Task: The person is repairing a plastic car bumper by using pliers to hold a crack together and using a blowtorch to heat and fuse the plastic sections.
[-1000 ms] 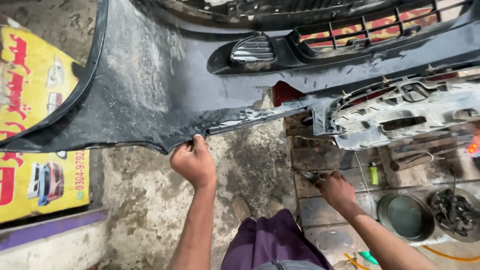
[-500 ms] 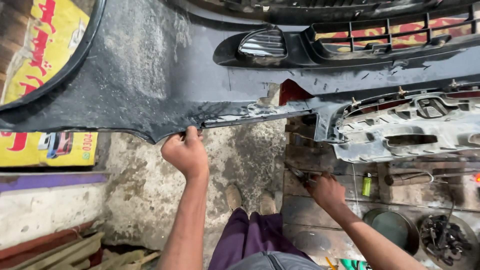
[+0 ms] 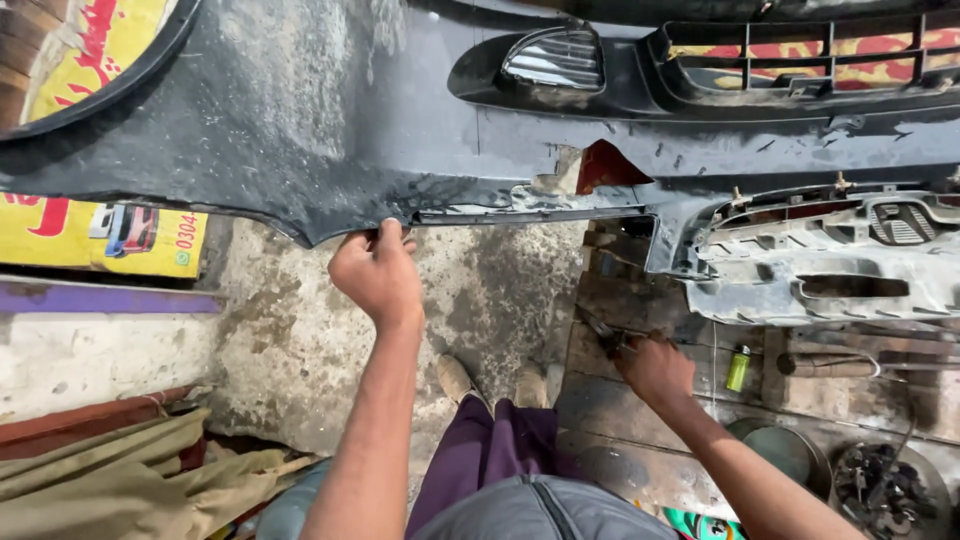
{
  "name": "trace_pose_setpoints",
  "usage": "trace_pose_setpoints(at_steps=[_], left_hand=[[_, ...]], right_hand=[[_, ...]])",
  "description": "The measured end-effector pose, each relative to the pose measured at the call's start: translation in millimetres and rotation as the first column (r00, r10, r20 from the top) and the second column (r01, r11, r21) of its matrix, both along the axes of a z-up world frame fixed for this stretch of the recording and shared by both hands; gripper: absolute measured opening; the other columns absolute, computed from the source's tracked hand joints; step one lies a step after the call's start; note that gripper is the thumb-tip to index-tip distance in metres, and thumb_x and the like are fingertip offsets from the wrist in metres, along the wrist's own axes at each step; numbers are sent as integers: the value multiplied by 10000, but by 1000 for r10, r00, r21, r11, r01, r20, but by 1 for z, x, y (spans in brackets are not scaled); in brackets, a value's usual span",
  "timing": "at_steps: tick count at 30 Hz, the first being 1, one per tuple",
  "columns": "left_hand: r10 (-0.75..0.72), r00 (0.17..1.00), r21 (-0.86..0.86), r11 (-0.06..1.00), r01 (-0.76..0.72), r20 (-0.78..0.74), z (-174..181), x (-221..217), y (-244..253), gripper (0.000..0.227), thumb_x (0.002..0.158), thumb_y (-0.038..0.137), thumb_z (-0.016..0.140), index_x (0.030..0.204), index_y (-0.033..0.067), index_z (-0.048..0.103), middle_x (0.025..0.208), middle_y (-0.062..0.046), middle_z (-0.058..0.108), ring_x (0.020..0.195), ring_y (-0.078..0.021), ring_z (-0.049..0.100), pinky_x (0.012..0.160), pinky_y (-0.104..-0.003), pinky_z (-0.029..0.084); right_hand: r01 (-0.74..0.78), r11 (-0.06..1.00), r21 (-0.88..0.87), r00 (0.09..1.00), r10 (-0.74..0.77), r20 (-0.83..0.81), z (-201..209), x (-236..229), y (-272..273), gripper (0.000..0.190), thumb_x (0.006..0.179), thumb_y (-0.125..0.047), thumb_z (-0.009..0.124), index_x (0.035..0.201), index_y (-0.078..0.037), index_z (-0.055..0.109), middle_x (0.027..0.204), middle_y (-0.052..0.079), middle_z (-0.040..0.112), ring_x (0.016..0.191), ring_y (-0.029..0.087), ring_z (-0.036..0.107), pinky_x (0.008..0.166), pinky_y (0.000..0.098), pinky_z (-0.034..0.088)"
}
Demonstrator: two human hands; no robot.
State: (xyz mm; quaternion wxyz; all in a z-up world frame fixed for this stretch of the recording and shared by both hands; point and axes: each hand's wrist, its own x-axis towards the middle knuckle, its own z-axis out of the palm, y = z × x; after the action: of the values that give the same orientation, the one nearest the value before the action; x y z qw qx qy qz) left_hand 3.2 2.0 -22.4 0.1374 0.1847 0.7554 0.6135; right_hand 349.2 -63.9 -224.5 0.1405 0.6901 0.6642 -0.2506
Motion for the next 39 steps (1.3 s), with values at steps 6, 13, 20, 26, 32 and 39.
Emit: trace_pose_setpoints(at_steps=[6, 13, 20, 26, 32, 39], left_hand=[[0, 1000, -6, 1000, 0, 16, -9, -8, 3, 160, 740, 80, 657, 712, -50, 746, 572, -148, 686, 489, -168, 706, 542, -298, 601], [-1, 999, -8, 1000, 1, 43, 1, -6, 4, 154, 742, 96, 675, 734, -29, 763, 583, -126, 692, 499, -137, 706, 544, -261, 595], [-18, 993, -15, 1000, 20, 120, 15, -5, 2, 156, 769, 95, 690, 803, -41, 760, 615, -120, 696, 518, -126, 708, 593, -260, 615], [-5, 990, -12, 1000, 7, 138, 7, -9, 1, 129, 735, 77, 687, 731, -38, 744, 564, -137, 669, 497, -140, 711, 600, -271, 628], [-37, 985, 81, 996, 24, 171, -16, -18, 1, 173, 753, 48, 719, 878, -64, 764, 656, -192, 706, 567, -185, 748, 639, -290, 637], [-77, 988, 120, 991, 61, 130, -23, -19, 1, 243, 798, 24, 710, 995, -114, 742, 737, -224, 728, 619, -201, 756, 671, -302, 651]], right_hand=[[-13, 999, 30, 1000, 14, -18, 11, -4, -3, 454, 917, -501, 640, 1194, -168, 776, 1120, 142, 689, 1062, 412, 717, 819, 614, 597], [-48, 997, 65, 999, 48, -5, 6, 1, -6, 460, 951, -500, 621, 1203, -145, 771, 1107, 146, 689, 1053, 408, 722, 796, 623, 596], [-27, 997, 66, 999, 29, -35, -1, 3, -9, 465, 919, -515, 639, 1204, -168, 760, 1124, 132, 681, 1083, 406, 710, 808, 638, 592], [-40, 996, 76, 999, 41, -14, -9, 5, -12, 492, 894, -565, 651, 1212, -203, 748, 1111, 110, 666, 1088, 375, 707, 801, 614, 598], [-23, 995, 99, 999, 27, -41, 3, -1, -9, 477, 899, -535, 667, 1208, -180, 743, 1111, 125, 657, 1092, 388, 690, 798, 601, 606], [-33, 999, 35, 999, 34, -22, 5, -2, -6, 527, 895, -515, 665, 1274, -149, 684, 1187, 113, 622, 1180, 350, 645, 843, 572, 604]])
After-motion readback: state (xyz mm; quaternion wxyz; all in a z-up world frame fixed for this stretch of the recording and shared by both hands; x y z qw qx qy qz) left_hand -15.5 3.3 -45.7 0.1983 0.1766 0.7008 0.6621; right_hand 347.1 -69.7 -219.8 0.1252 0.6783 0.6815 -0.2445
